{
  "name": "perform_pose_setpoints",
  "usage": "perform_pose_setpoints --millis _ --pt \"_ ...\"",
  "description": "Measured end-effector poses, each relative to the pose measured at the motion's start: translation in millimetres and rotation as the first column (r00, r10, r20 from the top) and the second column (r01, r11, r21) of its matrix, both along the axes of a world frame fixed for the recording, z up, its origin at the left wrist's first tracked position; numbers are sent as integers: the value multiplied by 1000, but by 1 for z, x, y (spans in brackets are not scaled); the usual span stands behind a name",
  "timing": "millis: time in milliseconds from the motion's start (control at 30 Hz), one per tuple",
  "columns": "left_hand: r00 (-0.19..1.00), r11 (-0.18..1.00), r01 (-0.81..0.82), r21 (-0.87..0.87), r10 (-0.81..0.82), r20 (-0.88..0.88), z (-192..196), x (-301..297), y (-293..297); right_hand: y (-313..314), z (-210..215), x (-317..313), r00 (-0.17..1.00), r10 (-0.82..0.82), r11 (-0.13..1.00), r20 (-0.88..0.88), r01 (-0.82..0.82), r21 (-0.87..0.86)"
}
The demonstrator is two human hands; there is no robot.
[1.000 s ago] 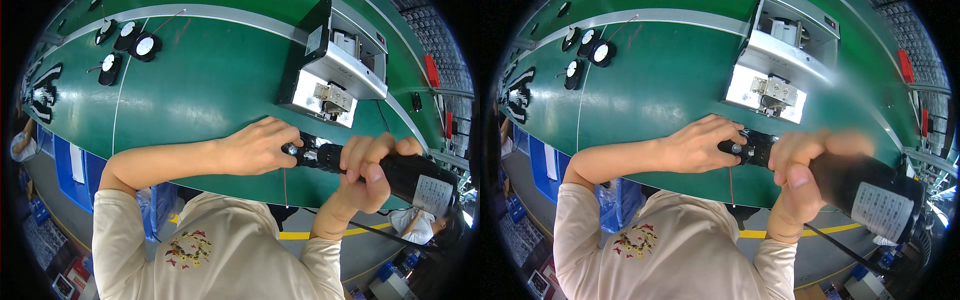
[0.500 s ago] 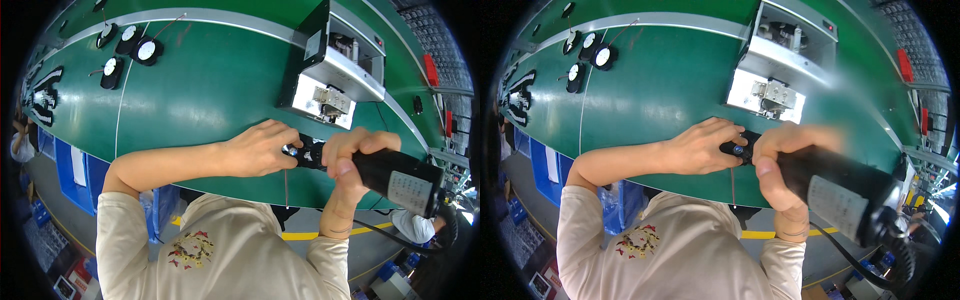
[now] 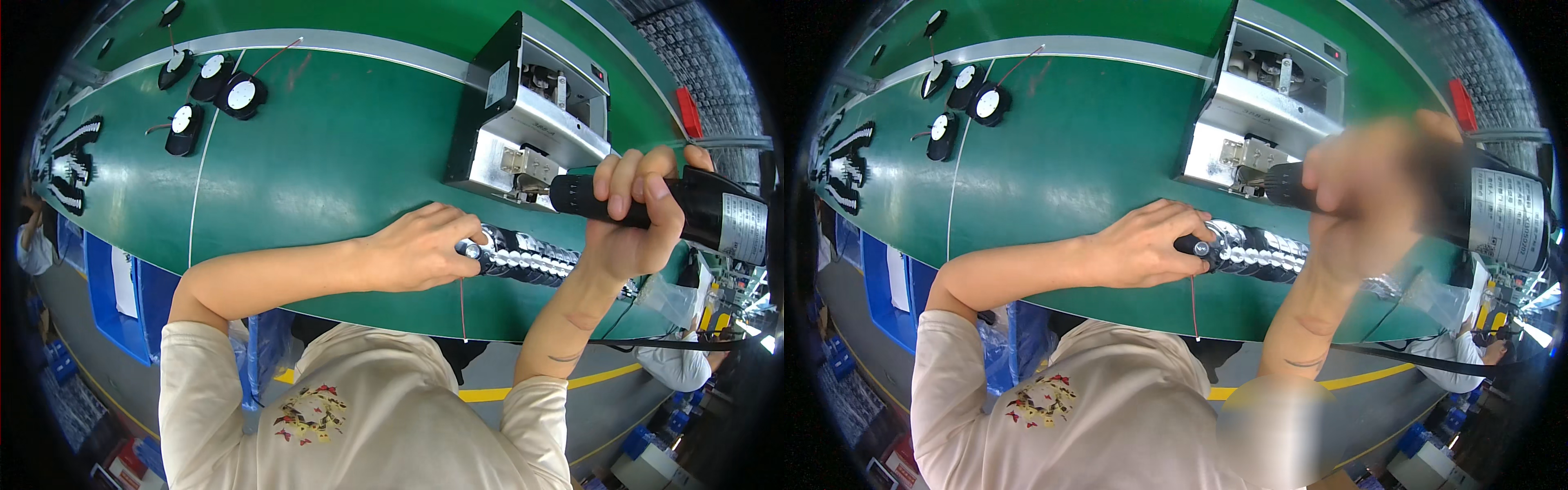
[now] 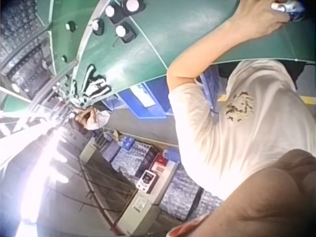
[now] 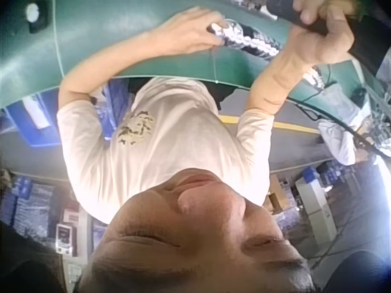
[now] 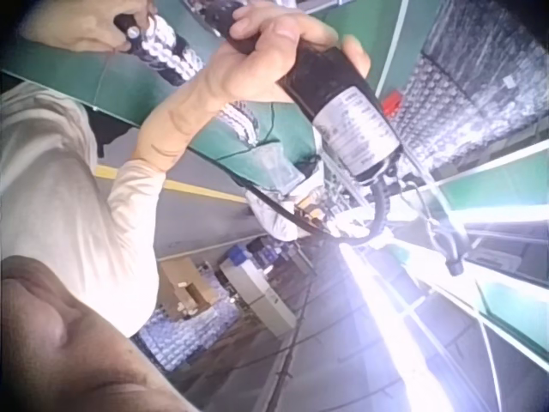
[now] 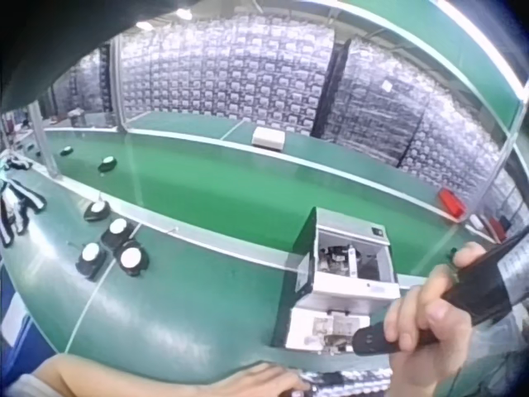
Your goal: The person is seen assembling components of a light fixture on a production line, using a power tool to screw pieces together.
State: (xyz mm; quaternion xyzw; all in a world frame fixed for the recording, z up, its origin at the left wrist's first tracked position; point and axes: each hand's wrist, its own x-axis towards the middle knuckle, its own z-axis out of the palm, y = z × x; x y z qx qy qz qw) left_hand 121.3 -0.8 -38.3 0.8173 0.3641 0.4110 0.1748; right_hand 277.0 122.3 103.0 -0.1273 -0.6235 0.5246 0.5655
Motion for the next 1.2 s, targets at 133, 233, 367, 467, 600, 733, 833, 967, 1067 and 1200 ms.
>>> perform_pose_setpoints --millis 133,233,367,467,600,733,833,967,1067,1200 --pt "1000 1000 5 -2 -5 -16 -1 0 0 -2 -6 -6 996 -67 997 52 65 36" --pt "1000 1000 5 -9 -6 -30 0 0 0 -4 -7 -13 988 -113 993 108 110 33" --pt "1000 1000 -8 -6 7 -20 0 0 0 -7 -10 -5 995 5 1000 97 -8 28" --pt "1000 1000 -4 -11 4 -18 1 0 -1 -17 -8 1 993 36 996 109 -45 81" --pt "1000 1000 -21 -2 21 -22 0 -1 -1 -14 4 4 993 112 990 -34 -108 88" --pt "999 999 -9 -43 7 -48 3 -1 -1 15 39 25 932 98 995 -348 -103 5" --pt "998 998 -5 -63 2 -55 4 0 0 53 35 20 928 -231 973 -291 224 -58" --pt "999 998 -15 -56 13 -42 2 1 -2 60 36 21 925 -326 943 -195 333 0" --pt "998 999 -26 -41 23 -66 2 0 0 27 53 34 936 12 997 -352 -39 -70" --pt "999 998 -28 -50 26 -41 2 1 -2 7 36 23 976 129 992 -174 -128 19"
